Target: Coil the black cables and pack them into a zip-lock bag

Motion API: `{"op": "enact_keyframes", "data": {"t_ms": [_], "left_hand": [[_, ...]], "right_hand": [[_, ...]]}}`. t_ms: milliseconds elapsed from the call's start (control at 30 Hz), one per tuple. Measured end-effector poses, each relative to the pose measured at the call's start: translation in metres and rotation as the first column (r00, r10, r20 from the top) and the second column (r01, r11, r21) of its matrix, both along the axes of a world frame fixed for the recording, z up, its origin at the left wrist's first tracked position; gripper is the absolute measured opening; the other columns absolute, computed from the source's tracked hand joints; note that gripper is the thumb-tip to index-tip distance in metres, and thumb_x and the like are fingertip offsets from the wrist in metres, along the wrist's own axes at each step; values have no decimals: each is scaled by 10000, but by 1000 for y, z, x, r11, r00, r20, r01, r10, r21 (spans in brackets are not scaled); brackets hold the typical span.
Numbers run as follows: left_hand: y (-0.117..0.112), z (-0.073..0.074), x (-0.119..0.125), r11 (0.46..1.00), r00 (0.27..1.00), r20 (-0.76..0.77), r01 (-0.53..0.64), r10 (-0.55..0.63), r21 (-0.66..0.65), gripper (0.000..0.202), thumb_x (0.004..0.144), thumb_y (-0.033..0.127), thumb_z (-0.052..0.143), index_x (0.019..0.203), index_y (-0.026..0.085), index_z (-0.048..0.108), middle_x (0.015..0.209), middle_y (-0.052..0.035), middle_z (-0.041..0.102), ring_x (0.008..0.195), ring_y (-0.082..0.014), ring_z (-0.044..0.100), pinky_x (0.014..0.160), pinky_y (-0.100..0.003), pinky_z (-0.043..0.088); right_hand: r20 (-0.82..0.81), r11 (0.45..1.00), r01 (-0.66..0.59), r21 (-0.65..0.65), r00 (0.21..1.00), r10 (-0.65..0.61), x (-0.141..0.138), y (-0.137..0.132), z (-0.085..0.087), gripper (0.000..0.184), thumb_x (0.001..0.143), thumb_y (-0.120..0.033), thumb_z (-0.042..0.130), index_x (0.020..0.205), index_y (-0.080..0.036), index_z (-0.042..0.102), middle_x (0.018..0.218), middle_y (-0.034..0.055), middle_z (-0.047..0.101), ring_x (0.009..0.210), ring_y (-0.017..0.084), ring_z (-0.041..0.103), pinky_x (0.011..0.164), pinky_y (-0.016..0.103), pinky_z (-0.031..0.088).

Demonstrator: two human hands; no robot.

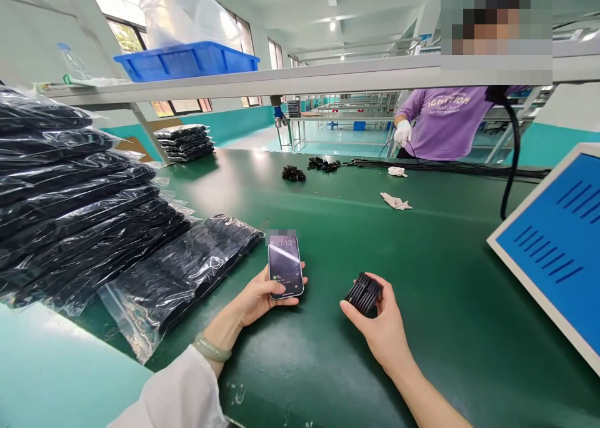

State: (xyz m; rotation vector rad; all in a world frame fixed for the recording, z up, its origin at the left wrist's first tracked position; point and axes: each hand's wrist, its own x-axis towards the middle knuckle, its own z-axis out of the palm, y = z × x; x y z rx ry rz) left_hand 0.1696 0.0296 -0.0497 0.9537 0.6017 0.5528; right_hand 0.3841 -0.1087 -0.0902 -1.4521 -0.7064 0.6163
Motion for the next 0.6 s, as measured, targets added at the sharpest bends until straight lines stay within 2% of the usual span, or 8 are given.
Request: {"op": "enact_keyframes", "data": {"t_ms": [100, 167, 267, 300, 367, 433, 467, 600], "left_hand": [[0, 1, -3, 999, 1000, 9, 0, 0, 43, 775, 614, 22, 798, 1317, 233, 549, 1581, -116, 413, 1386, -381, 476, 868, -377, 619], [1, 2, -4, 998, 999, 12, -35, 34, 49, 770, 609, 22, 810, 1307, 234, 563, 1583, -118, 412, 1376, -386, 488, 837, -354, 627], [5, 5, -9, 996, 993, 81, -86, 87, -15, 580, 747, 149, 754, 1299, 209, 586, 1562, -128, 444, 1330, -399, 535, 731, -336, 638], [7, 6, -11, 994, 987, 131, -85, 93, -66, 507, 811, 219, 703, 1304, 192, 588, 1559, -132, 448, 1321, -406, 541, 733, -367, 641], [12, 10, -16, 981, 962, 243, -81, 123, -177, 454, 900, 330, 586, 1320, 158, 581, 1542, -141, 469, 1303, -417, 553, 810, -492, 628], [17, 12, -22, 956, 928, 309, -127, 209, -266, 477, 933, 376, 517, 1339, 130, 564, 1478, -158, 541, 1262, -403, 591, 906, -595, 571], [20, 13, -24, 939, 911, 313, -173, 267, -296, 491, 937, 383, 506, 1348, 119, 554, 1424, -169, 589, 1226, -389, 621, 932, -604, 553], [27, 13, -29, 868, 861, 229, -371, 455, -332, 536, 923, 366, 495, 1360, 59, 539, 1214, -199, 709, 1059, -330, 715, 887, -457, 582]], "right_hand": [[-1, 1000, -14, -6, 1000, 14, -1, -2, 0, 759, 598, -564, 870, 1216, -264, 548, 1179, 98, 696, 1000, 275, 685, 950, 448, 545], [-2, 1000, -19, -20, 1000, 19, -1, -3, 1, 768, 601, -574, 863, 1226, -264, 544, 1185, 95, 695, 1003, 275, 684, 937, 436, 553], [8, 999, -23, -33, 1000, 23, -2, -5, 2, 771, 602, -588, 854, 1230, -266, 544, 1190, 88, 697, 1001, 271, 684, 918, 415, 562], [13, 999, -23, -31, 1000, 23, -2, -5, 2, 773, 600, -592, 853, 1228, -265, 545, 1190, 87, 697, 998, 270, 686, 917, 412, 563], [15, 999, -24, -31, 1000, 24, -2, -6, 3, 778, 596, -599, 852, 1227, -263, 543, 1188, 87, 699, 990, 268, 689, 922, 411, 563], [8, 999, -33, -42, 999, 33, -2, -7, 3, 778, 601, -601, 849, 1230, -265, 537, 1190, 85, 698, 993, 267, 689, 931, 413, 560], [5, 998, -39, -50, 999, 40, -2, -8, 4, 777, 604, -599, 848, 1233, -269, 533, 1193, 83, 698, 1001, 268, 687, 939, 415, 556], [0, 997, -45, -60, 999, 45, -3, -9, 4, 782, 602, -589, 850, 1241, -274, 529, 1210, 84, 691, 1030, 272, 677, 958, 416, 542]]}}
